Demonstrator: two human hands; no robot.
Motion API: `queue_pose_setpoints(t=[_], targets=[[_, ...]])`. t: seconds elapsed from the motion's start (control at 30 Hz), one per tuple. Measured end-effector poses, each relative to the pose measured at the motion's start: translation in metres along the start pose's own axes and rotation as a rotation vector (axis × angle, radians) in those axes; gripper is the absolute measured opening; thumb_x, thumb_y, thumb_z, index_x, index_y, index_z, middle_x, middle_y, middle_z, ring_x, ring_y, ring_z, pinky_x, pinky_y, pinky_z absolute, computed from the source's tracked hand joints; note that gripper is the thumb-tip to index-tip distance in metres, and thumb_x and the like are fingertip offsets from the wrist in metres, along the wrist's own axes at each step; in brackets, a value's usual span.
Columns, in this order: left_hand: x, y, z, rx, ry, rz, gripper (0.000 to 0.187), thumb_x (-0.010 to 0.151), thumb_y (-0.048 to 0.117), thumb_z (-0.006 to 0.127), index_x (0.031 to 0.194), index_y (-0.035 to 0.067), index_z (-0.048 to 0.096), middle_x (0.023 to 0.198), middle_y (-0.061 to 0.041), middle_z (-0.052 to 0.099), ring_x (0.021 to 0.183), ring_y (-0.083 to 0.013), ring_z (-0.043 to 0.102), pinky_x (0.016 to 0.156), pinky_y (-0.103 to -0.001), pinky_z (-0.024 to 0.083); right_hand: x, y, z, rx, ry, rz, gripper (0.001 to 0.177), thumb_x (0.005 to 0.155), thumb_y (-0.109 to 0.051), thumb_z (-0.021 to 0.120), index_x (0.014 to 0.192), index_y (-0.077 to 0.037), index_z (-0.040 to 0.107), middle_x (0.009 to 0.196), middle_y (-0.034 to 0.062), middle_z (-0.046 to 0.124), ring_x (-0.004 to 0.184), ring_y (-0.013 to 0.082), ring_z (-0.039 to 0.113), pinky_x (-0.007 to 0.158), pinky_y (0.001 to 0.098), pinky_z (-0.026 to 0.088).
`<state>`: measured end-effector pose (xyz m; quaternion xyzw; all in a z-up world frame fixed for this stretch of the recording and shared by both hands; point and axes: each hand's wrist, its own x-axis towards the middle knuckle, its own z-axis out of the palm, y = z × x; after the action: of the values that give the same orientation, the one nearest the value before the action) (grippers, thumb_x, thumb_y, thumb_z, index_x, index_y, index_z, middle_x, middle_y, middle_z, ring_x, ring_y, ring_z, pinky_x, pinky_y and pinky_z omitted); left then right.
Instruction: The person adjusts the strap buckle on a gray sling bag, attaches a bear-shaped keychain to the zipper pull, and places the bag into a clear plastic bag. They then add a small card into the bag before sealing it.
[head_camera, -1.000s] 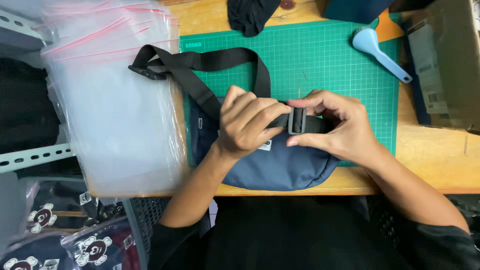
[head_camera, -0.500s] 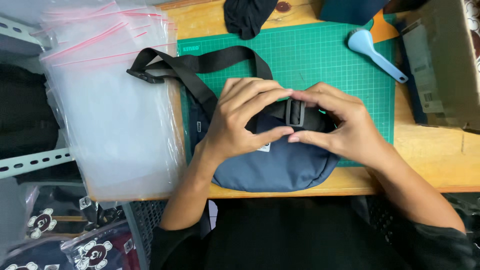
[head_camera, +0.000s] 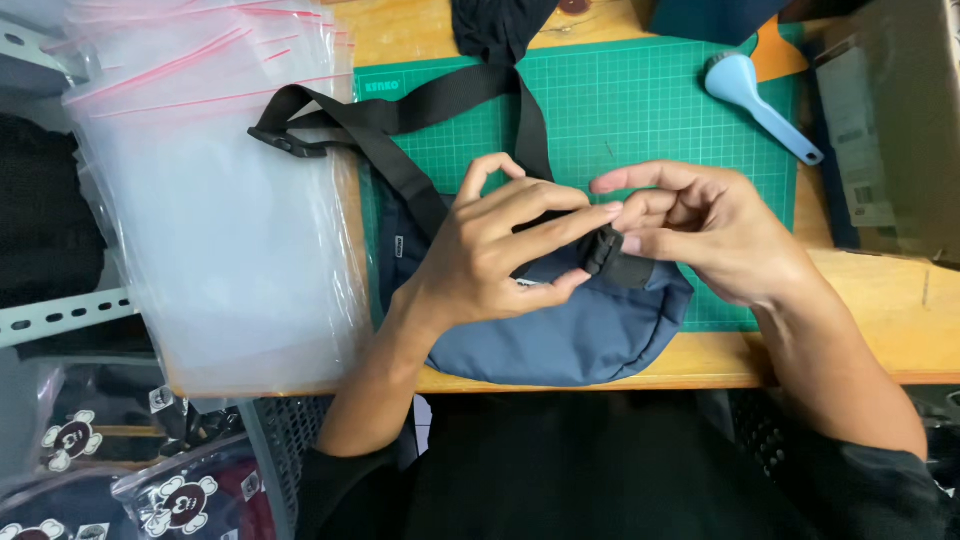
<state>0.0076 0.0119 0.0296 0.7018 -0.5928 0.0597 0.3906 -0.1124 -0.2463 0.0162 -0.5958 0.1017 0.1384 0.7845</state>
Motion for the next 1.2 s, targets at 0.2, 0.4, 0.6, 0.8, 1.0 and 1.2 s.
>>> queue_pose_setpoints(t=[0.2,0.4,0.6,0.8,1.0,1.2], targets=[[0.002,-0.006,0.006,0.115,-0.012,0.094,0.047,0.1,0.035,0.11,0.123,0.007,0.079,0.125,-0.006,0.075,0.103,-0.0256,0.079,0.095,-0.048,0.042,-0.003,-0.009,0.028,-0.174,-0.009,-0.141,0.064,0.108,0.006,0.067,0.168,-0.003,0.046,0.112,0.0134,0.077,0.104,0.0183,0.075,0.098,0.0315,0.064],[0.002,-0.005,0.009,0.125,0.084,0.063,0.041,0.1,0.031,0.105,0.116,0.003,0.079,0.11,-0.008,0.076,0.088,-0.0269,0.075,0.088,-0.049,0.038,-0.009,0.009,0.045,-0.343,0.192,-0.425,0.04,0.119,0.001,0.06,0.146,-0.008,0.032,0.108,0.017,0.065,0.101,0.0218,0.065,0.097,0.0323,0.054],[0.0,-0.009,0.012,0.157,0.128,0.061,0.032,0.1,0.025,0.099,0.111,0.006,0.077,0.108,-0.005,0.075,0.083,-0.0234,0.073,0.088,-0.046,0.041,-0.005,0.017,0.046,-0.39,0.183,-0.487,0.032,0.121,-0.001,0.058,0.134,-0.011,0.031,0.109,0.0169,0.064,0.097,0.0215,0.062,0.09,0.0332,0.051],[-0.004,-0.005,0.025,-0.003,0.111,0.094,0.043,0.093,0.023,0.105,0.114,-0.001,0.076,0.108,-0.01,0.072,0.077,-0.0285,0.064,0.089,-0.047,0.044,0.0,0.016,0.04,-0.39,0.204,-0.501,0.033,0.12,-0.002,0.06,0.125,-0.012,0.029,0.106,0.0179,0.062,0.094,0.0231,0.061,0.082,0.0313,0.052],[0.001,-0.006,0.004,0.135,0.13,0.041,0.032,0.1,0.02,0.097,0.121,0.004,0.08,0.112,-0.008,0.074,0.089,-0.0244,0.075,0.091,-0.049,0.045,-0.001,0.006,0.037,-0.322,0.178,-0.337,0.032,0.119,-0.003,0.064,0.14,-0.009,0.041,0.111,0.0112,0.066,0.102,0.0137,0.063,0.08,0.0242,0.051],[0.003,-0.005,0.002,0.208,0.124,0.077,0.029,0.103,0.023,0.094,0.124,0.006,0.081,0.114,-0.006,0.077,0.095,-0.0268,0.078,0.09,-0.05,0.043,0.001,0.001,0.02,-0.393,0.072,-0.039,0.023,0.115,-0.023,0.073,0.099,-0.008,0.078,0.079,-0.0069,0.058,0.072,0.0033,0.043,0.063,0.0233,0.034]])
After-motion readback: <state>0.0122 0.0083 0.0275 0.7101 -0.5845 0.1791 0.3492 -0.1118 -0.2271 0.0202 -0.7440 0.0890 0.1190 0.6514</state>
